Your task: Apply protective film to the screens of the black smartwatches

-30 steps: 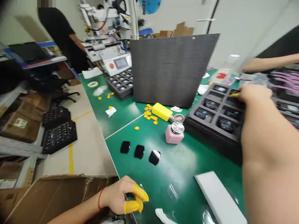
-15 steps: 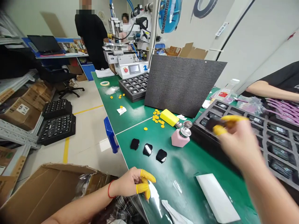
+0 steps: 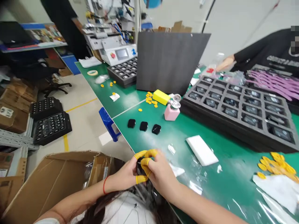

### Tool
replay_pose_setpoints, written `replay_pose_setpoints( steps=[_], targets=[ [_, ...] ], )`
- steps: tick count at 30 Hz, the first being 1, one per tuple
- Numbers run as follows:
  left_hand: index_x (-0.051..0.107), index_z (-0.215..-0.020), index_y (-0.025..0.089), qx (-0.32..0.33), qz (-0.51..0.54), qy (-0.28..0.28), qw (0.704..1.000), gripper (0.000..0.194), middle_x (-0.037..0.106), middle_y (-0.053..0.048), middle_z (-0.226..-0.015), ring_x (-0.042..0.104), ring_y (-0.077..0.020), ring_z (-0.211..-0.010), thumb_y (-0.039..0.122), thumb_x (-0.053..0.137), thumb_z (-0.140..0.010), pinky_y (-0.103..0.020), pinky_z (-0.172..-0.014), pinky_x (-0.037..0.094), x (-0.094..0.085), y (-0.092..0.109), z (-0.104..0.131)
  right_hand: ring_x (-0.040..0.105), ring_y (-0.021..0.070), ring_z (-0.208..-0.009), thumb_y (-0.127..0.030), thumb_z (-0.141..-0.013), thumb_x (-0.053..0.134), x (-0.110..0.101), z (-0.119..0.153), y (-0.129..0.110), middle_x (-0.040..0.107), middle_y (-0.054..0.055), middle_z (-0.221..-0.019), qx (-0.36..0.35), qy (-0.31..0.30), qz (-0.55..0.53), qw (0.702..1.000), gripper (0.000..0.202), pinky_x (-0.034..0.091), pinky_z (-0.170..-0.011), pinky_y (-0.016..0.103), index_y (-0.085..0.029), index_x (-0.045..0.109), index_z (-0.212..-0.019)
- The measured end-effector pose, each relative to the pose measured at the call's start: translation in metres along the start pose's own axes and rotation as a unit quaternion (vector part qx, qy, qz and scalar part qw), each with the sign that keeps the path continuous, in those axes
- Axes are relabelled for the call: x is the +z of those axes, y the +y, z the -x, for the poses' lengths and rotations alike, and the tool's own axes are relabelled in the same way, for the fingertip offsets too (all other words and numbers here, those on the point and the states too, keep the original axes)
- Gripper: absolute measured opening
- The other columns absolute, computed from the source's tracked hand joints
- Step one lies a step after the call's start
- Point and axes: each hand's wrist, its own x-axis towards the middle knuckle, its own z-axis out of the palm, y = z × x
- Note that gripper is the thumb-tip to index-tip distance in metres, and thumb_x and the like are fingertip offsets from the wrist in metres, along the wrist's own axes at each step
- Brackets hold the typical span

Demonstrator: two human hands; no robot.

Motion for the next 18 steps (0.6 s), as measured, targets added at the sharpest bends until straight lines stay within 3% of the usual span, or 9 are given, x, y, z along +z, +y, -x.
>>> replay_pose_setpoints(
  steps=[2, 4, 7, 9, 10, 12, 14, 18],
  targets=[
    [0.038, -0.134, 0.016, -0.024, 0.012, 0.004, 1.000, 0.068, 0.053, -0.013, -0.126, 0.055, -0.0227, -0.115, 0.020, 0.073, -0.076, -0.036, -0.097, 0.049, 0.003, -0.001, 0.004, 0.051, 0.0169, -0.076, -0.002, -0.084, 0.047, -0.008, 0.006, -0.008, 0.060, 0.005, -0.082, -0.065, 0.004, 0.009, 0.998, 0.019, 0.043, -0.066, 0.031, -0.018, 0.056, -0.089],
    [0.039, -0.130, 0.017, -0.069, 0.042, 0.006, 0.997, 0.064, 0.054, -0.009, -0.116, 0.059, -0.0175, -0.099, 0.019, 0.072, -0.076, -0.032, -0.086, 0.054, 0.005, -0.002, 0.007, 0.053, 0.0160, -0.073, -0.006, -0.086, 0.051, -0.022, 0.007, -0.006, 0.061, 0.003, -0.079, -0.060, 0.028, -0.010, 0.998, 0.013, 0.043, -0.066, 0.031, -0.018, 0.054, -0.089],
    [0.036, -0.132, 0.018, -0.141, 0.080, -0.031, 0.986, 0.064, 0.051, -0.002, -0.097, 0.060, -0.0101, -0.070, 0.018, 0.070, -0.077, -0.027, -0.066, 0.056, 0.008, -0.005, 0.004, 0.057, 0.0151, -0.074, -0.015, -0.088, 0.059, -0.043, 0.003, 0.026, 0.063, 0.004, -0.083, 0.091, 0.155, 0.031, 0.983, 0.005, 0.046, -0.068, 0.029, -0.019, 0.055, -0.089],
    [0.036, -0.133, 0.018, -0.166, 0.081, -0.061, 0.981, 0.066, 0.050, 0.001, -0.090, 0.060, -0.0098, -0.067, 0.017, 0.070, -0.077, -0.027, -0.063, 0.057, 0.010, -0.006, -0.001, 0.058, 0.0172, -0.075, -0.016, -0.085, 0.060, -0.049, 0.002, 0.058, 0.064, 0.006, -0.085, 0.183, 0.206, 0.073, 0.958, 0.008, 0.049, -0.070, 0.032, -0.017, 0.056, -0.092],
    [0.036, -0.133, 0.019, -0.174, 0.081, -0.070, 0.979, 0.066, 0.051, 0.001, -0.088, 0.060, -0.0106, -0.068, 0.016, 0.070, -0.076, -0.027, -0.062, 0.058, 0.011, -0.007, -0.003, 0.059, 0.0195, -0.078, -0.015, -0.084, 0.059, -0.050, 0.003, 0.074, 0.064, 0.008, -0.086, 0.214, 0.191, 0.106, 0.952, 0.014, 0.050, -0.072, 0.035, -0.015, 0.057, -0.097],
    [0.034, -0.136, 0.019, -0.186, 0.083, -0.079, 0.976, 0.068, 0.052, 0.001, -0.086, 0.061, -0.0122, -0.070, 0.016, 0.069, -0.077, -0.028, -0.061, 0.058, 0.012, -0.008, -0.009, 0.058, 0.0278, -0.093, -0.012, -0.081, 0.057, -0.052, 0.006, 0.097, 0.064, 0.015, -0.095, 0.238, 0.106, 0.222, 0.940, 0.021, 0.048, -0.082, 0.045, -0.011, 0.061, -0.102],
    [0.028, -0.140, 0.020, -0.189, 0.086, -0.080, 0.975, 0.073, 0.053, 0.001, -0.084, 0.061, -0.0126, -0.071, 0.016, 0.068, -0.079, -0.028, -0.061, 0.059, 0.011, -0.009, -0.012, 0.051, 0.0353, -0.109, -0.019, -0.082, 0.060, -0.058, 0.013, 0.107, 0.060, 0.020, -0.111, 0.237, 0.054, 0.323, 0.915, 0.033, 0.043, -0.092, 0.053, -0.008, 0.062, -0.113],
    [0.019, -0.144, 0.023, -0.181, 0.079, -0.080, 0.977, 0.083, 0.052, 0.004, -0.080, 0.061, -0.0112, -0.067, 0.014, 0.069, -0.078, -0.028, -0.063, 0.060, 0.008, -0.013, -0.014, 0.039, 0.0417, -0.124, -0.046, -0.088, 0.060, -0.081, 0.040, 0.110, 0.045, 0.021, -0.135, 0.298, 0.058, 0.395, 0.867, 0.054, 0.034, -0.098, 0.061, -0.015, 0.056, -0.132]
  ],
)
